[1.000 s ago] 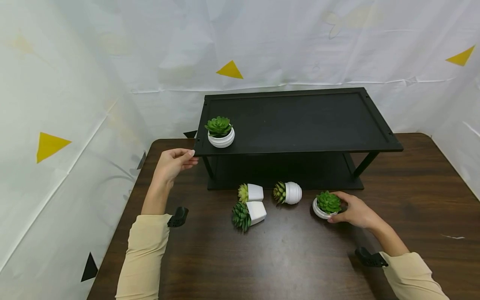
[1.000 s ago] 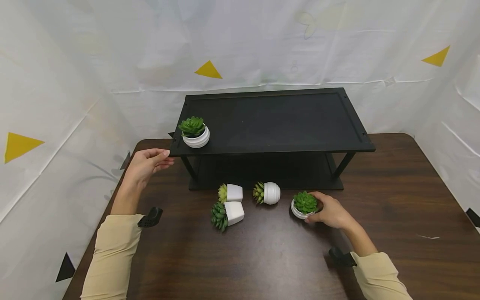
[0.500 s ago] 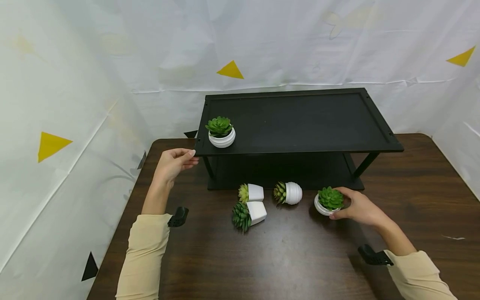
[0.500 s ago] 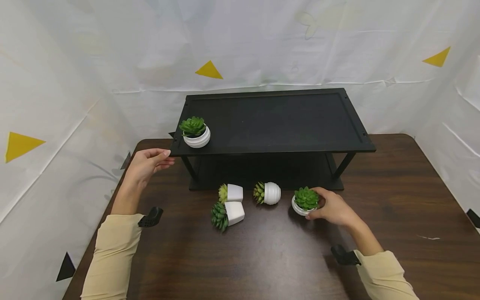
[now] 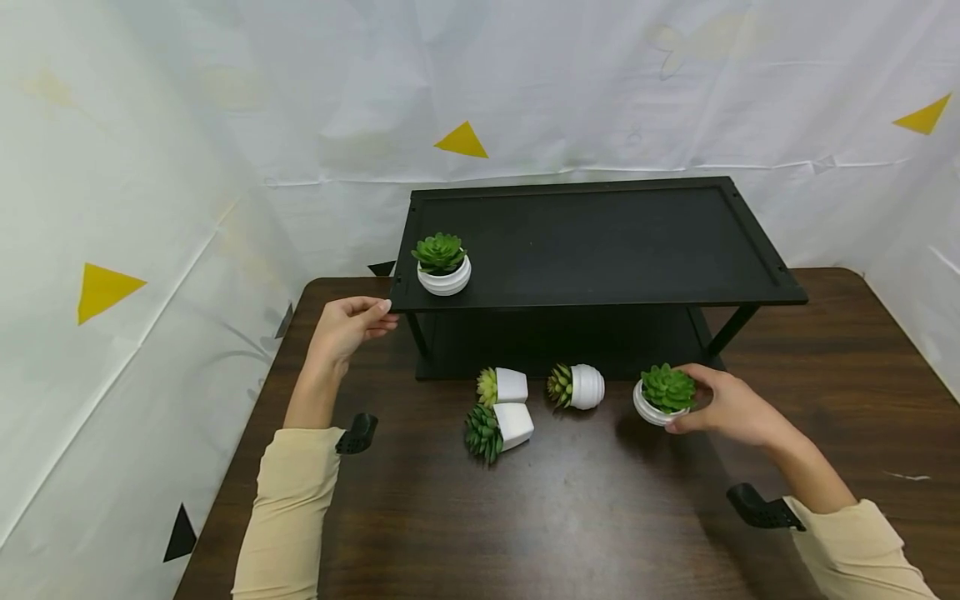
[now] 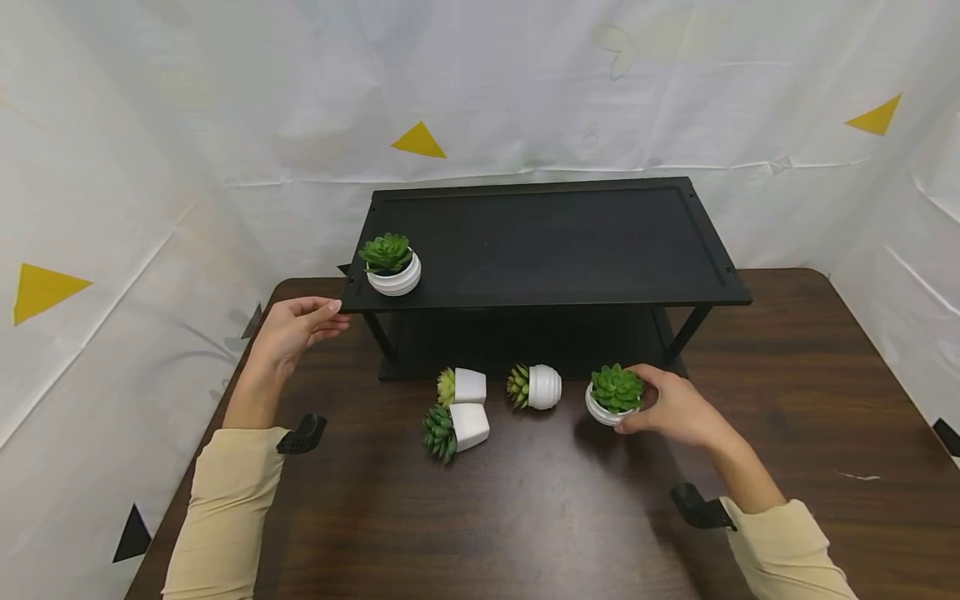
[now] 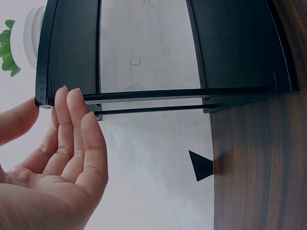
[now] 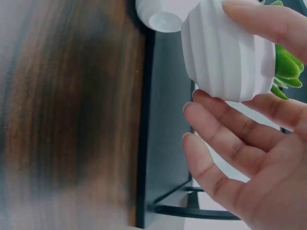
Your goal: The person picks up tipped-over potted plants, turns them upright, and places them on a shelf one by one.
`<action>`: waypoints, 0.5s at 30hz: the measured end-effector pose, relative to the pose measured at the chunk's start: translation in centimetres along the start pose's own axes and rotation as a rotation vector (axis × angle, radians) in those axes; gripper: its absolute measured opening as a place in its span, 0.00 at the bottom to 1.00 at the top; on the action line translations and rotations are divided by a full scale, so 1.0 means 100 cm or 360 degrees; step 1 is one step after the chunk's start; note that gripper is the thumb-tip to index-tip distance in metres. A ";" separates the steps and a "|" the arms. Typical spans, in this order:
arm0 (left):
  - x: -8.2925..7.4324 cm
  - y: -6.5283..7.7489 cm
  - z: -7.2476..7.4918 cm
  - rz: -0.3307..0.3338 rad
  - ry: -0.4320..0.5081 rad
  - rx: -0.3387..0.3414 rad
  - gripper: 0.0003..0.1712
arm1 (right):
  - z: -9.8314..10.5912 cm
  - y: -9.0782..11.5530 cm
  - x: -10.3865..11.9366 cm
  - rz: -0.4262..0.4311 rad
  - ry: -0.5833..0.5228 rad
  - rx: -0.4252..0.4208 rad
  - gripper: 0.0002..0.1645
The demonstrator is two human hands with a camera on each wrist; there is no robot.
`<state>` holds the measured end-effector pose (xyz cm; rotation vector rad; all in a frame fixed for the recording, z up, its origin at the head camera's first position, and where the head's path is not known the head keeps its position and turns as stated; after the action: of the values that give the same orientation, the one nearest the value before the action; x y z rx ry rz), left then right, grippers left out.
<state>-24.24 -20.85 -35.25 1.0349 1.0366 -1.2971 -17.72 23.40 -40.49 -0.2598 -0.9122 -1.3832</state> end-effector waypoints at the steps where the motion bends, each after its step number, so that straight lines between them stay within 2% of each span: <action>1: 0.000 0.000 0.000 0.0001 0.0003 0.0000 0.20 | 0.001 0.000 0.001 0.0005 -0.0002 0.0003 0.46; 15: 0.001 0.000 0.001 0.0008 -0.0001 -0.0012 0.19 | 0.016 -0.001 0.031 0.0054 0.0056 -0.0004 0.44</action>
<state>-24.26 -20.93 -35.30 1.0309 1.0371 -1.2885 -18.67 22.18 -37.33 -0.2511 -0.8735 -1.3534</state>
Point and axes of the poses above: each hand's wrist, its own y-axis away from the middle knuckle, its own z-axis out of the back of the hand, x = y × z, the point moved 6 cm from there along -y, towards the middle knuckle, and after that the axes turned 11 degrees about -z, right-handed, at the moved point
